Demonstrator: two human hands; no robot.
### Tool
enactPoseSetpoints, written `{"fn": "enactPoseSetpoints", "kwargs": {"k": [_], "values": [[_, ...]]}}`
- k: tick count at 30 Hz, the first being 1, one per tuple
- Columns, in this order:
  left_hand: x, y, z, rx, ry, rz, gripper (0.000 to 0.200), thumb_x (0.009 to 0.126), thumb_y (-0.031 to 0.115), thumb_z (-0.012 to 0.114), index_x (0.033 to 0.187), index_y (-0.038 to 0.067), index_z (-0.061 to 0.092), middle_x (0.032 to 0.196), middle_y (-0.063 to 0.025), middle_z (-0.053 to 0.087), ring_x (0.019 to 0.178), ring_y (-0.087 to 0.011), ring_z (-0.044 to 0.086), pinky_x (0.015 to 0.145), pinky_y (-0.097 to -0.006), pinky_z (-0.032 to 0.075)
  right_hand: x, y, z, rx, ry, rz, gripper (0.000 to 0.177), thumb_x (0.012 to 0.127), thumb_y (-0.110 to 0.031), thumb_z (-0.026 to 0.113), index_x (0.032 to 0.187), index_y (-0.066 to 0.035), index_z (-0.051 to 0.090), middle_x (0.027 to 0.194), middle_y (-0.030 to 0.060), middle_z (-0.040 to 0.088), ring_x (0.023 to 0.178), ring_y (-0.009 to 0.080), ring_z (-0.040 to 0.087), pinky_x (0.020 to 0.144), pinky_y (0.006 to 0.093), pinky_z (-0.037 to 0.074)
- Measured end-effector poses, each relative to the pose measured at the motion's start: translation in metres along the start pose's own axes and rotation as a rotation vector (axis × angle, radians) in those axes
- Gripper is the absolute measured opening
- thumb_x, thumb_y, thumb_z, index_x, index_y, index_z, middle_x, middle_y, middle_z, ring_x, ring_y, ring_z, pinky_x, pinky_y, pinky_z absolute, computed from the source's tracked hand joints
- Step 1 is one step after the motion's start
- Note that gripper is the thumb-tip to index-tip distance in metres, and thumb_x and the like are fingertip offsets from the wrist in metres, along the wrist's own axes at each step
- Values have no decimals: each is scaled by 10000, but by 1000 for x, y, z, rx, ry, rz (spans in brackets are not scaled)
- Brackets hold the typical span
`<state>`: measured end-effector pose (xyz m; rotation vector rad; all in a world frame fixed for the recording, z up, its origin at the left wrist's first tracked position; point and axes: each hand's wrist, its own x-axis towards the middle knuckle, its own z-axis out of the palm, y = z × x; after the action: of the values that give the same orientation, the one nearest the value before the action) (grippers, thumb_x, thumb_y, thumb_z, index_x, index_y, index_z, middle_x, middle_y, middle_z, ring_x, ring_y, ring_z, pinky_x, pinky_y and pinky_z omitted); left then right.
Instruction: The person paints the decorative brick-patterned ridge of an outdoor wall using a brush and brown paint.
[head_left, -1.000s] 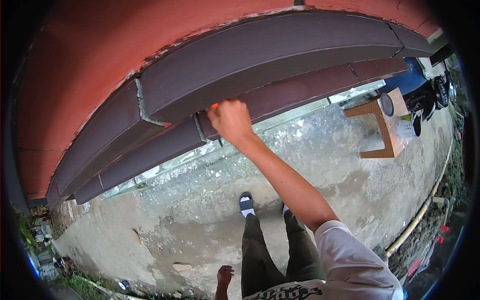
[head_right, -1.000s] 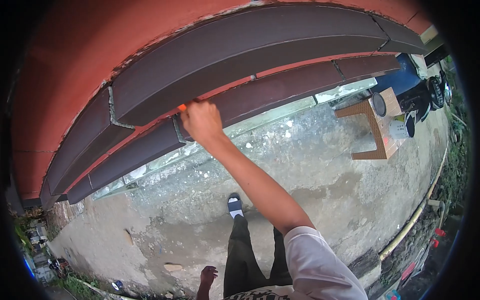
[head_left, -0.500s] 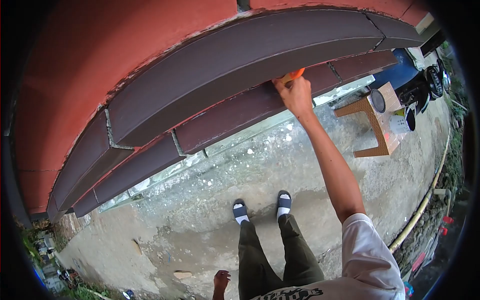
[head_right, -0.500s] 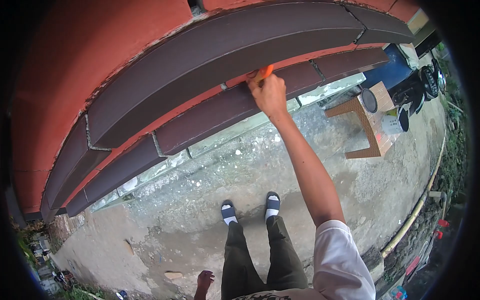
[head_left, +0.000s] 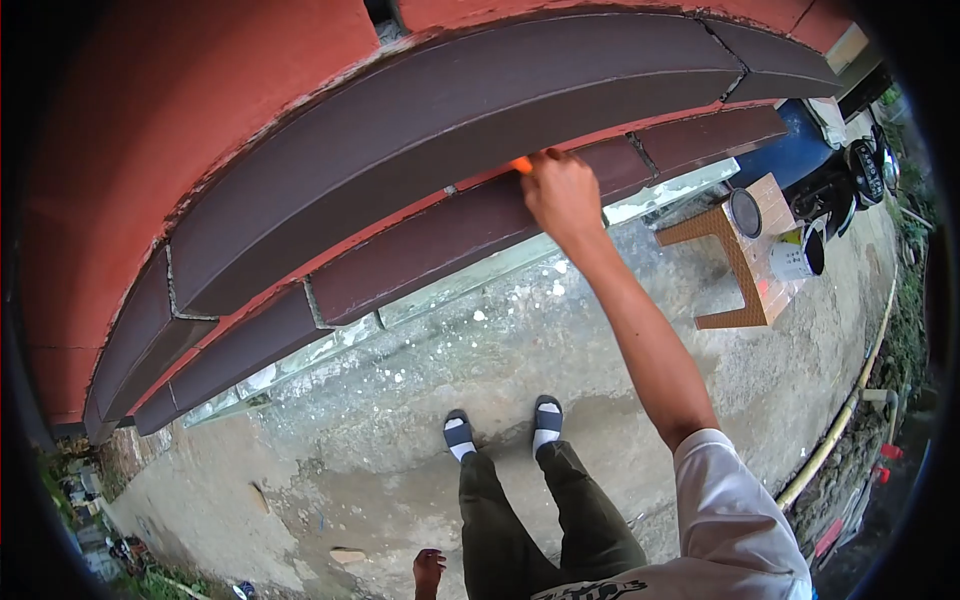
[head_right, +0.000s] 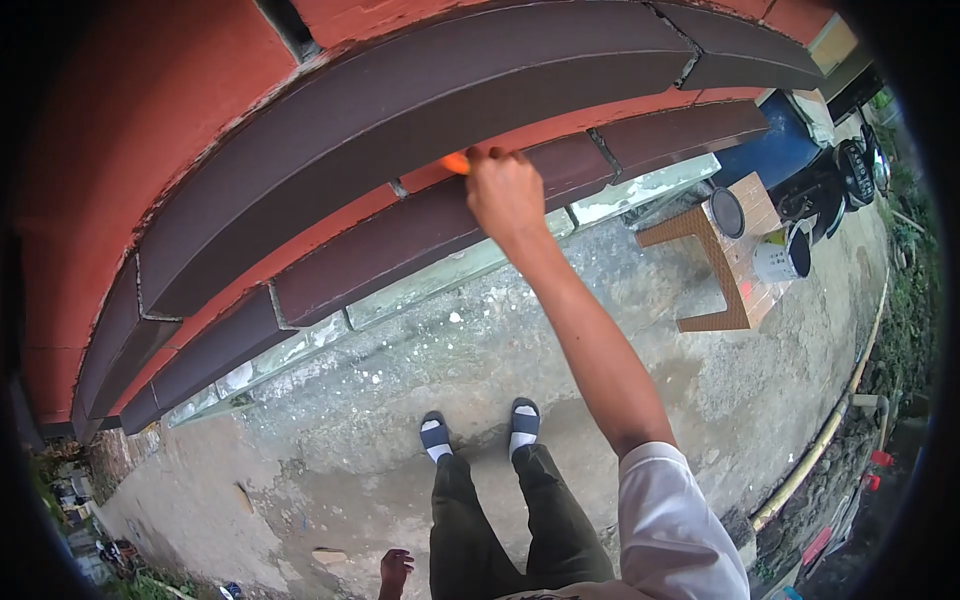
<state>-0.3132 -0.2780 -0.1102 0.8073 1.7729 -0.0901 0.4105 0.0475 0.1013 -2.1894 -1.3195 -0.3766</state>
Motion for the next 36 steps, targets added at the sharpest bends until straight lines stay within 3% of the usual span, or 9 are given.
{"fn": "enactPoseSetpoints", "kwargs": {"k": [4, 10, 14, 16, 20, 24, 28, 34, 36], "values": [[-17, -8, 19, -7, -22, 34, 173, 940, 135, 565, 1007, 5, 656, 784, -131, 728, 544, -179, 655, 499, -294, 525, -14, -89, 13, 571, -249, 102, 163, 876, -173, 709, 887, -11, 703, 744, 212, 683, 721, 436, 669, 672, 470, 550], [-16, 2, 28, 78, -115, 76, 194, 966, 148, 530, 1045, 3, 631, 825, -146, 716, 537, -179, 646, 496, -295, 521, -25, -12, 10, 943, -229, 400, 134, 889, -145, 727, 919, -16, 748, 810, 103, 749, 715, 169, 711, 696, 322, 558], [-15, 8, 24, 32, -117, 92, 192, 973, 148, 521, 1047, 7, 629, 829, -142, 712, 527, -170, 632, 501, -284, 517, -12, 95, -44, 520, -15, 377, 159, 900, -183, 735, 946, -31, 737, 687, 77, 689, 621, 103, 652, 614, 297, 522], [-11, 6, 19, 19, -112, 111, 191, 975, 148, 521, 1048, 8, 628, 830, -141, 710, 527, -166, 628, 507, -281, 516, -6, 124, -68, 204, 65, 357, 174, 897, -196, 727, 984, -46, 711, 698, 136, 694, 646, 291, 708, 626, 401, 525], [-5, -1, 15, 30, -127, 56, 190, 977, 147, 520, 1048, 8, 627, 829, -143, 711, 536, -162, 634, 508, -273, 510, -11, 108, -57, -213, 93, 86, 178, 849, -118, 710, 1015, -53, 701, 823, 173, 698, 767, 379, 695, 707, 471, 559], [-8, 4, 15, 5, -115, 61, 185, 959, 150, 560, 1032, 0, 639, 828, -135, 721, 600, -170, 667, 529, -282, 538, -30, 8, -25, 43, -11, -37, 164, 804, -88, 729, 955, -49, 678, 800, 144, 640, 767, 362, 640, 702, 474, 529], [-5, 9, 13, 81, -95, 43, 180, 948, 148, 577, 1025, 1, 648, 833, -131, 728, 634, -180, 685, 539, -289, 549, -23, -35, -25, 587, -253, 204, 151, 888, -190, 740, 961, -58, 732, 762, 125, 698, 656, 240, 671, 625, 353, 507], [-7, 6, 7, 29, -79, 31, 178, 956, 142, 562, 1028, 3, 649, 841, -132, 731, 620, -174, 676, 539, -291, 542, 7, 90, -18, 648, 32, 465, 209, 921, -234, 707, 968, -33, 744, 693, 58, 685, 631, 150, 656, 657, 319, 523], [-14, 8, 9, 39, -77, 40, 175, 960, 133, 551, 1027, 4, 649, 840, -129, 731, 614, -171, 672, 535, -291, 538, 16, 131, -32, 380, 129, 346, 216, 909, -255, 711, 986, -55, 737, 748, 124, 721, 721, 251, 732, 684, 379, 535]]}}
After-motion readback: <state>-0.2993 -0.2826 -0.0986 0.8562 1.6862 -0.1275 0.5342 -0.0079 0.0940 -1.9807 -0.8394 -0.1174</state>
